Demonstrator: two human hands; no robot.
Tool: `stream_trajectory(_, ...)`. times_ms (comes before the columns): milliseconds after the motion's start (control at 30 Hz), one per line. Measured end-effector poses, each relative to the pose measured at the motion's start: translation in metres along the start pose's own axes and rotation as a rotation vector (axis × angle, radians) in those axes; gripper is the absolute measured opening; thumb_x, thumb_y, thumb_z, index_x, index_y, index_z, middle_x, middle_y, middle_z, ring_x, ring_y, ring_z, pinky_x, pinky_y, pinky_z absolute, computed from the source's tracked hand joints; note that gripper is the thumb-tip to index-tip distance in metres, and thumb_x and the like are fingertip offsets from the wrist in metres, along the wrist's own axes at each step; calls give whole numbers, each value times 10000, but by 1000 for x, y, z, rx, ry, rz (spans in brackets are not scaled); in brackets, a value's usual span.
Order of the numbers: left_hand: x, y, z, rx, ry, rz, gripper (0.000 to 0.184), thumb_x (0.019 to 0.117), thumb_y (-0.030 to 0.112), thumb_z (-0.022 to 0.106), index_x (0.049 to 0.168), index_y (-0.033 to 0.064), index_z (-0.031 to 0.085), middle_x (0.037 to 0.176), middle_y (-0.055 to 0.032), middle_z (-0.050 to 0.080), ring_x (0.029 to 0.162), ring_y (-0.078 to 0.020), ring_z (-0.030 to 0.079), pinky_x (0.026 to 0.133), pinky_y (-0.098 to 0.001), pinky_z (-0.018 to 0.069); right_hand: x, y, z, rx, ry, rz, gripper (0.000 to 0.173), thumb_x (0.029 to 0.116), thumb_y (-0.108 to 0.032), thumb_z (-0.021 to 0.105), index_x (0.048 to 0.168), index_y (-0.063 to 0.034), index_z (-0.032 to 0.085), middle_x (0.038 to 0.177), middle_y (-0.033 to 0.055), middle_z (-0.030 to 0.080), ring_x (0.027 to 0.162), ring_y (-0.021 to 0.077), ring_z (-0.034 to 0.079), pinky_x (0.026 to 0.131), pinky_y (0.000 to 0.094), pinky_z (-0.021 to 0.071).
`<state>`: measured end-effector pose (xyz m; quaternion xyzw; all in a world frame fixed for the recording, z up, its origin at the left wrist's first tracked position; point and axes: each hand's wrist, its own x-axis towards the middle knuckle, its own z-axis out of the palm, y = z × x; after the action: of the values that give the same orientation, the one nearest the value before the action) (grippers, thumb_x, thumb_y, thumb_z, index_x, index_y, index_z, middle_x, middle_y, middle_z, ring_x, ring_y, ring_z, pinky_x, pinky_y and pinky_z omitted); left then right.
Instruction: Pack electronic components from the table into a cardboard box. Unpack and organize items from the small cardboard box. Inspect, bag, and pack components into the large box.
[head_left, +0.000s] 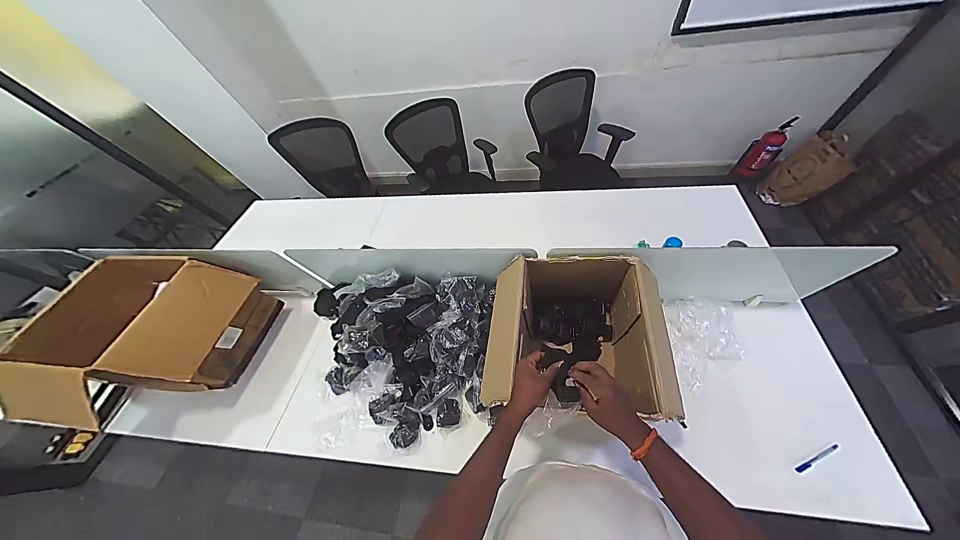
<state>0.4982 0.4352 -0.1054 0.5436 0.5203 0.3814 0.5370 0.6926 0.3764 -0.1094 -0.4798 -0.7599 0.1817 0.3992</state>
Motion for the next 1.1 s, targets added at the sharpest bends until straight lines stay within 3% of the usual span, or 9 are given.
stream_trajectory(133,0,0,-1,-18,-21,10,221,942,170,740,1050,-21,718,932,-103,760,840,-140,736,831,-337,615,1,0,1,-25,1,-16,284,972,-69,561,1188,-95,743,1264,89,674,1212,182,627,1057,330,517)
stream_trajectory(300,0,3,-3,-42,-64,34,206,1005,176,642,968,-14,714,790,-57,698,706,-93,654,714,-303,564,4,1,1,-67,-48,34,346,957,-63,579,1274,-118,709,1335,91,641,1257,213,596,1069,366,506)
stream_trajectory(433,-5,7,-5,-105,-135,59,224,953,155,710,1078,-31,715,930,-89,757,834,-113,728,814,-316,615,6,0,0,-90,-95,27,492,840,-21,633,1305,-164,703,1356,69,625,1245,237,587,1050,406,511)
stream_trajectory(633,2,2,-2,-73,-7,80,245,1016,212,642,980,-16,722,837,-93,730,764,-144,705,768,-344,601,5,-3,-8,45,-170,-41,518,803,-111,633,1319,-117,674,1391,89,597,1306,216,553,1070,369,505)
stream_trajectory(800,4,5,-1,-108,80,51,232,1021,184,634,983,-26,725,823,-98,733,751,-144,708,757,-334,604,3,-3,-9,96,-184,-63,517,836,-213,694,1338,-95,651,1334,112,635,1282,197,578,1078,344,496)
stream_trajectory(900,3,4,-1,-99,39,60,223,1020,176,636,1026,-28,724,883,-107,747,809,-154,726,804,-350,613,0,3,-3,123,-112,-1,424,917,-264,707,1304,-91,677,1265,120,660,1155,171,635,983,313,545)
stream_trajectory(1000,0,2,0,0,-41,97,239,1019,205,635,1098,-2,725,974,-91,757,887,-141,732,869,-355,610,1,4,-3,160,-21,78,377,939,-259,718,1277,-95,687,1225,109,661,999,118,650,855,259,567)
stream_trajectory(1033,0,0,1,42,-74,116,255,1020,215,632,1135,6,723,1011,-87,759,922,-135,733,896,-356,608,1,3,-3,161,20,99,368,933,-251,723,1265,-93,691,1213,110,664,985,117,649,840,257,566)
stream_trajectory(1100,-2,-4,2,116,-123,163,274,1027,216,612,1188,19,714,1063,-86,758,971,-128,731,930,-356,602,1,2,-3,124,88,140,359,928,-242,718,1254,-92,697,1214,109,668,1075,141,644,913,285,558)
